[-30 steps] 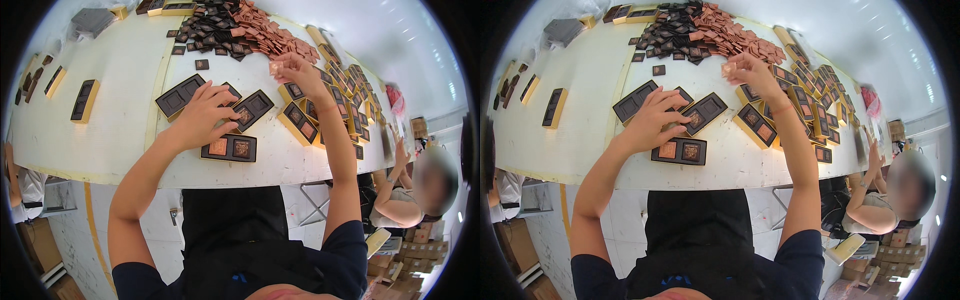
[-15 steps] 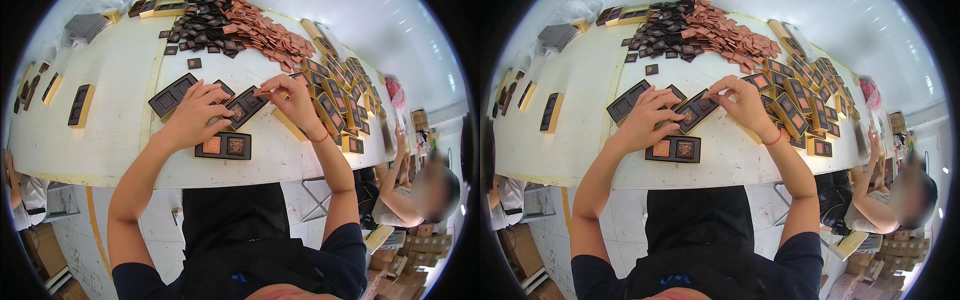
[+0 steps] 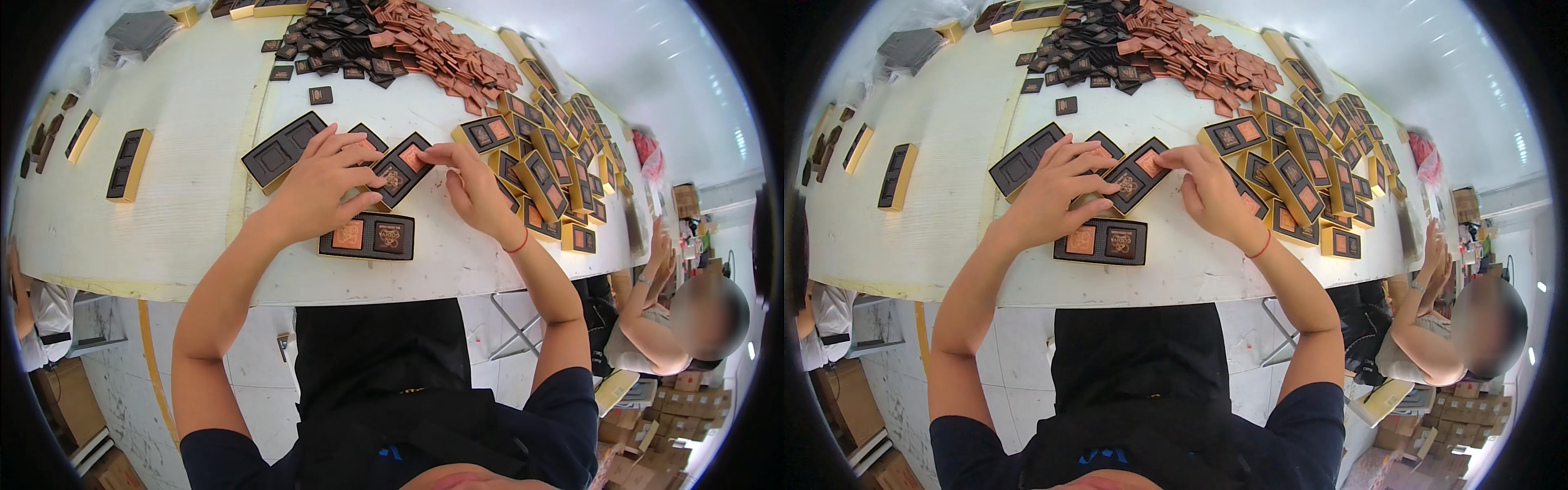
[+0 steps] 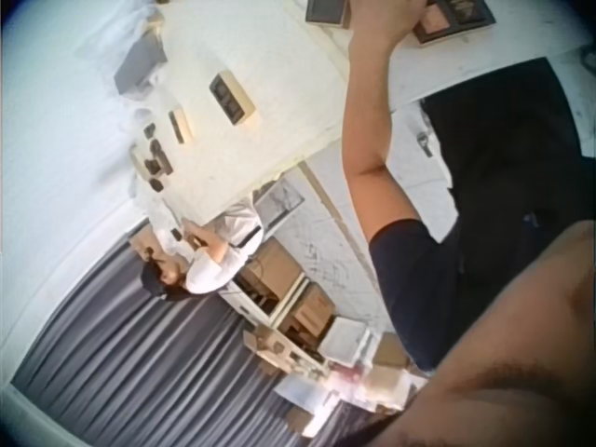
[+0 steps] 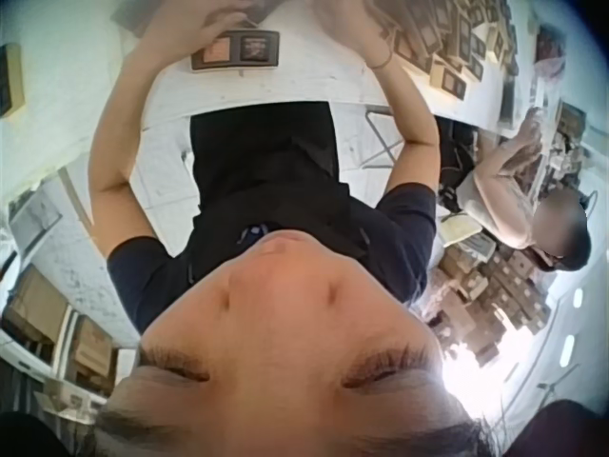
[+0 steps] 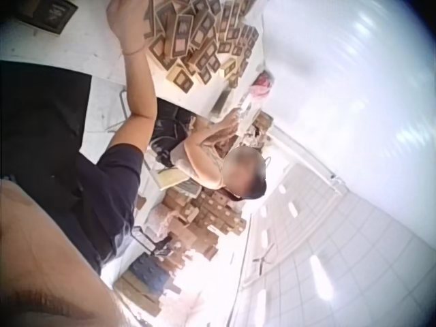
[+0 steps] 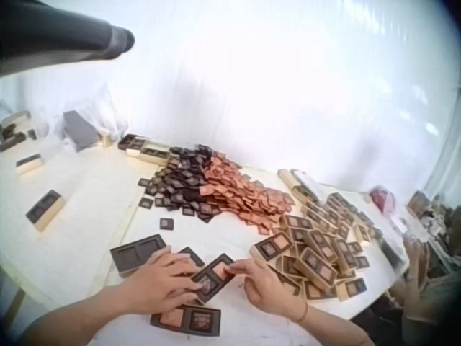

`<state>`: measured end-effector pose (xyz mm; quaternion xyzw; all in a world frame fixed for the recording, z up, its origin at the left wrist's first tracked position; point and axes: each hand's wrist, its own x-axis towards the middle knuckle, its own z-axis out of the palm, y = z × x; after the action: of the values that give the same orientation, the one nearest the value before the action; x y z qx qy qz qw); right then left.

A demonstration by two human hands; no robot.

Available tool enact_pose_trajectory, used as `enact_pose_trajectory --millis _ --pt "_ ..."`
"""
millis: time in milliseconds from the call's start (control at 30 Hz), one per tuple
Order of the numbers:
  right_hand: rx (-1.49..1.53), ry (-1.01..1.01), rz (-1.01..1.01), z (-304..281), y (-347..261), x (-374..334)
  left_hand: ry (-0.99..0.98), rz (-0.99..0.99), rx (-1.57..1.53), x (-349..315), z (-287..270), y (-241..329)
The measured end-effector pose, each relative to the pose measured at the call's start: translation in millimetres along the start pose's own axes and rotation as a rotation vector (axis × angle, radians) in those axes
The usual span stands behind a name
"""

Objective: The person places small square inserts into rectangular compact cases on a table, then closes the cases and stacks them. The person also handles plastic bags and larger chocolate bars, placing them into trays.

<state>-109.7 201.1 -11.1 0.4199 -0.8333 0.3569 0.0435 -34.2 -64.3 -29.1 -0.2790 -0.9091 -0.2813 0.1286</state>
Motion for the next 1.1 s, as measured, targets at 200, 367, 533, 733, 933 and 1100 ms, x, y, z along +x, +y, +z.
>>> enact_pose_trajectory --millis 200,367,533,733,933,1100 --pt "-0.185 -0.045 -0.122 -15 6 23 0.033 -0.009 -0.036 0 -4 -3" --pt "-0.222 0.091 0.167 -53 93 84 0.268 -0.043 -0.058 7 -19 -11" --pt "-0.554 -0.206 0.333 -58 164 119 0.454 -0.130 -0.023 10 -26 -21" --pt "-0.365 -0.098 0.445 -69 180 132 0.541 -0.149 -0.005 10 -31 -29" --pt "0.626 0.042 0.476 -41 69 123 0.559 -0.236 -0.115 5 -35 -36" --pt "0.760 -0.132 0.408 17 -5 138 0.489 -0.405 -0.105 -2 -39 -50"
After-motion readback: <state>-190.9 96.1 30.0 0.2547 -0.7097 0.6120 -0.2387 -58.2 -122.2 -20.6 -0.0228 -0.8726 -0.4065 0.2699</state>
